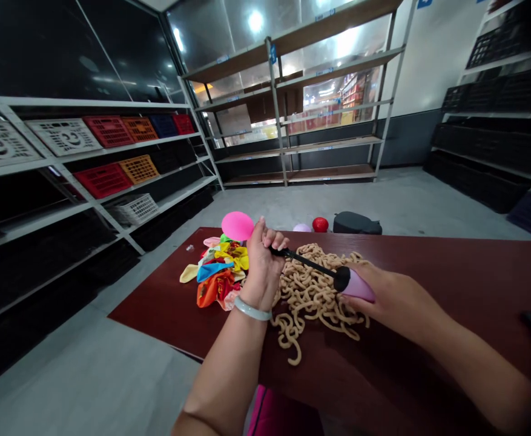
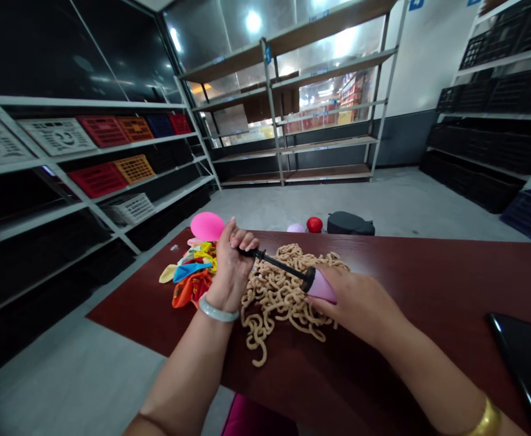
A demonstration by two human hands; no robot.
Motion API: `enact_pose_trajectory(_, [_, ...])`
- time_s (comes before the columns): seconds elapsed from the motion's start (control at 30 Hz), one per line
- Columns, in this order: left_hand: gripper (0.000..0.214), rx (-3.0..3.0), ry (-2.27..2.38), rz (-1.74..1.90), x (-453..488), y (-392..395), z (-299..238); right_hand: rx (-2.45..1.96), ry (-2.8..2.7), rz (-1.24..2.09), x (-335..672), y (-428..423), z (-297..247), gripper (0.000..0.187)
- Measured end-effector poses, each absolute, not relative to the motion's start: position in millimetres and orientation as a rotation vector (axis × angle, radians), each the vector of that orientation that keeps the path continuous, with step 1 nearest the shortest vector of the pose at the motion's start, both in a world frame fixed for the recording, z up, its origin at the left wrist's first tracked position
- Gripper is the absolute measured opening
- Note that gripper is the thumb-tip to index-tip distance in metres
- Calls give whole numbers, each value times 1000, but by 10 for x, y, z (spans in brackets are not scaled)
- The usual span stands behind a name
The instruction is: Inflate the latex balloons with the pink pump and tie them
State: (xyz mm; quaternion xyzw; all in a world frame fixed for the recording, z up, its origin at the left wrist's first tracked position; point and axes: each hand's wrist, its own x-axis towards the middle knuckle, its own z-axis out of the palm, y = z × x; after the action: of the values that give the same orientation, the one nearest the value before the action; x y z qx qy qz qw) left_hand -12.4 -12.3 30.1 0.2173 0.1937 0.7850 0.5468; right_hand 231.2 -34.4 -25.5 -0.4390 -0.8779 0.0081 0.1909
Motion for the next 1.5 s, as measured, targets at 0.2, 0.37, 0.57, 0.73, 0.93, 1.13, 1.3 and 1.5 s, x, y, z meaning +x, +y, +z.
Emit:
enact_pose_trajectory(0.2, [47,507,411,1858,-103,-108,259,-1246,-2541,-51,2323,-321,-290,58])
enact_pose_trajectory(0.37, [48,469,407,1721,247,-183,132,-1222,-2555,-57,2241,-376,-258,55])
enact_pose_trajectory(0.57, [51,506,387,1652,606,-348,69,-1231,-2531,-51,2153,-449,-191,50])
enact_pose_trajectory(0.73, [53,493,375,1654,585,-342,93,-1246,-2507,-64,2106,-456,-209,53])
enact_pose_trajectory(0.93, [51,495,350,1720,112,-189,203,-1234,-2486,-75,2196,-390,-255,50])
enact_pose_trajectory(1.13, [47,456,336,1884,-344,-69,293,-1252,-2512,-106,2403,-247,-286,56])
enact_pose_trajectory(1.3, [47,425,329,1833,-60,-78,204,-1278,-2509,-189,2421,-233,-298,58])
enact_pose_trajectory(1.5, [48,437,388,1693,538,-241,53,-1284,-2499,-161,2250,-353,-254,49])
